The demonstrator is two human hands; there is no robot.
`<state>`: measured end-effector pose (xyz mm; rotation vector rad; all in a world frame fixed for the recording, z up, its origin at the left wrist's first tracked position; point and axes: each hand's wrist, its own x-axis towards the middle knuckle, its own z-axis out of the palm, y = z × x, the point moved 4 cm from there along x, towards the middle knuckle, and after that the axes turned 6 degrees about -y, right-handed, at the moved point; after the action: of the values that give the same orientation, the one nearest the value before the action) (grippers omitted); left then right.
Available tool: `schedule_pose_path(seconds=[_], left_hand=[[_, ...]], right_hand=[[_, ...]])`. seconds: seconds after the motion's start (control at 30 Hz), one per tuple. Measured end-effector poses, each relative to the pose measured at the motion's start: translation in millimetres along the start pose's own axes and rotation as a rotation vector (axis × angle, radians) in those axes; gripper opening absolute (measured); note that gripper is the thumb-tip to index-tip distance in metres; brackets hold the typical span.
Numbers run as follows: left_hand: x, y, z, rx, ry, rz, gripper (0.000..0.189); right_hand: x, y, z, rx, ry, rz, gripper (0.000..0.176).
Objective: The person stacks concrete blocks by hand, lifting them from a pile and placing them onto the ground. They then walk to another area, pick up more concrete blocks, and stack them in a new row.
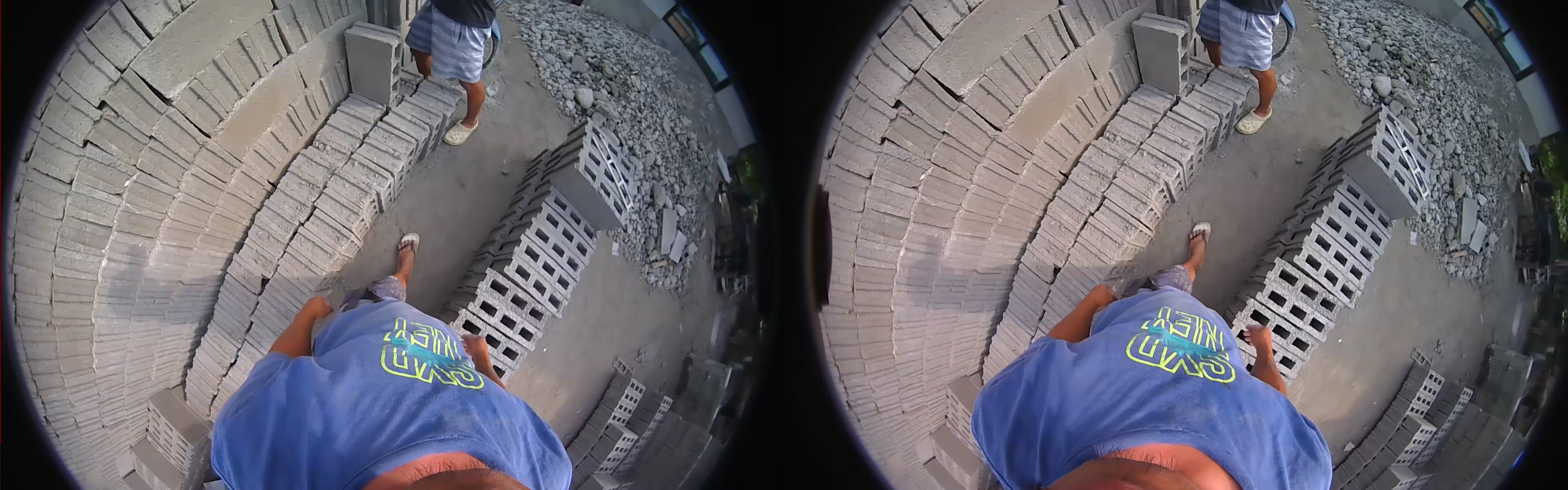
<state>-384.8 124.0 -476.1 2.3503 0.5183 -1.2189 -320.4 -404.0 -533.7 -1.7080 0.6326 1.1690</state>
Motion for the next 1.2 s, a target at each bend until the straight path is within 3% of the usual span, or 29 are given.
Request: schedule_pose_path(seconds=[0.03, 0.07, 0.1, 0.13, 0.2, 0.23, 0.27, 0.37, 0.43, 0.5, 0.57, 0.6, 0.67, 0.77, 0.8, 0.87, 0.9, 0.97, 1.1, 1.17, 1.2], left_hand=[[24.2, 1.8, -5.4, 0.019, -0.020, 0.039, 0.041], [44.7, 9.8, -14.4, 0.038, -0.037, 0.083, 0.041], [55.5, 27.1, -38.9, 0.091, -0.066, 0.088, 0.039], [70.6, 46.4, -64.7, 0.144, -0.100, 0.094, 0.038], [113.1, 89.3, -124.2, 0.157, -0.060, 0.089, 0.037], [134.1, 113.9, -158.3, -0.032, 0.033, 0.054, 0.040], [135.2, 150.5, -202.2, -0.099, 0.114, 0.140, 0.042], [157.1, 242.2, -305.7, -0.186, 0.261, 0.363, 0.043], [175.3, 283.6, -347.0, -0.542, 0.354, 0.527, 0.043], [137.1, 322.8, -390.6, -0.504, 0.381, 0.455, 0.044], [149.3, 327.9, -394.3, -0.509, 0.438, 0.554, 0.046], [161.5, 322.1, -385.9, -0.490, 0.442, 0.514, 0.045], [175.4, 298.5, -357.7, -0.461, 0.433, 0.449, 0.045], [183.9, 233.3, -288.9, -0.327, 0.326, 0.084, 0.034], [189.0, 205.0, -259.4, -0.239, 0.238, -0.027, 0.033], [189.9, 144.3, -184.1, -0.099, 0.271, -0.217, 0.032], [168.9, 140.9, -167.3, -0.159, 0.183, -0.341, 0.031], [163.7, 126.6, -122.9, -0.300, -0.086, -0.157, 0.031], [144.3, 187.7, -157.7, -0.266, -0.023, -0.224, 0.029], [149.2, 216.1, -197.0, -0.448, 0.353, -0.280, 0.029], [146.3, 238.3, -217.6, -0.479, 0.433, -0.229, 0.033]], right_hand=[[-8.5, -33.4, -6.7, -0.445, 0.082, -0.344, 0.025], [18.1, -33.8, -16.4, -0.499, 0.034, -0.512, 0.025], [9.6, -61.8, -21.8, -0.367, 0.120, -0.541, 0.026], [3.3, -90.1, -29.1, -0.237, 0.207, -0.564, 0.027], [51.9, -111.2, -49.2, 0.468, -0.020, -0.319, 0.030], [46.1, -150.2, -53.7, 0.361, 0.126, -0.361, 0.032], [25.6, -197.2, -56.3, 0.252, 0.268, -0.394, 0.033], [10.6, -274.5, -72.8, 0.201, 0.290, -0.471, 0.034], [14.5, -301.5, -79.1, 0.278, 0.278, -0.468, 0.035], [34.3, -307.6, -86.5, 0.281, 0.219, -0.420, 0.034], [58.6, -300.6, -97.3, 0.200, 0.186, -0.347, 0.033], [86.9, -283.6, -109.8, -0.010, 0.202, -0.366, 0.031], [147.1, -265.2, -132.8, -0.833, 0.232, -0.751, 0.029], [175.8, -306.2, -159.5, -1.120, 0.284, -0.680, 0.027], [185.0, -326.8, -172.3, -1.083, 0.252, -0.731, 0.026], [176.0, -380.0, -196.8, -0.587, -0.042, -0.650, 0.025], [177.0, -412.1, -205.6, -0.590, -0.052, -0.654, 0.025], [192.7, -462.1, -234.4, -0.164, 0.081, -0.330, 0.025], [227.1, -558.1, -284.5, -0.100, 0.050, -0.449, 0.029], [246.5, -597.5, -294.1, -0.242, 0.056, -0.416, 0.027], [255.5, -614.5, -294.3, -0.249, 0.032, -0.430, 0.027]])
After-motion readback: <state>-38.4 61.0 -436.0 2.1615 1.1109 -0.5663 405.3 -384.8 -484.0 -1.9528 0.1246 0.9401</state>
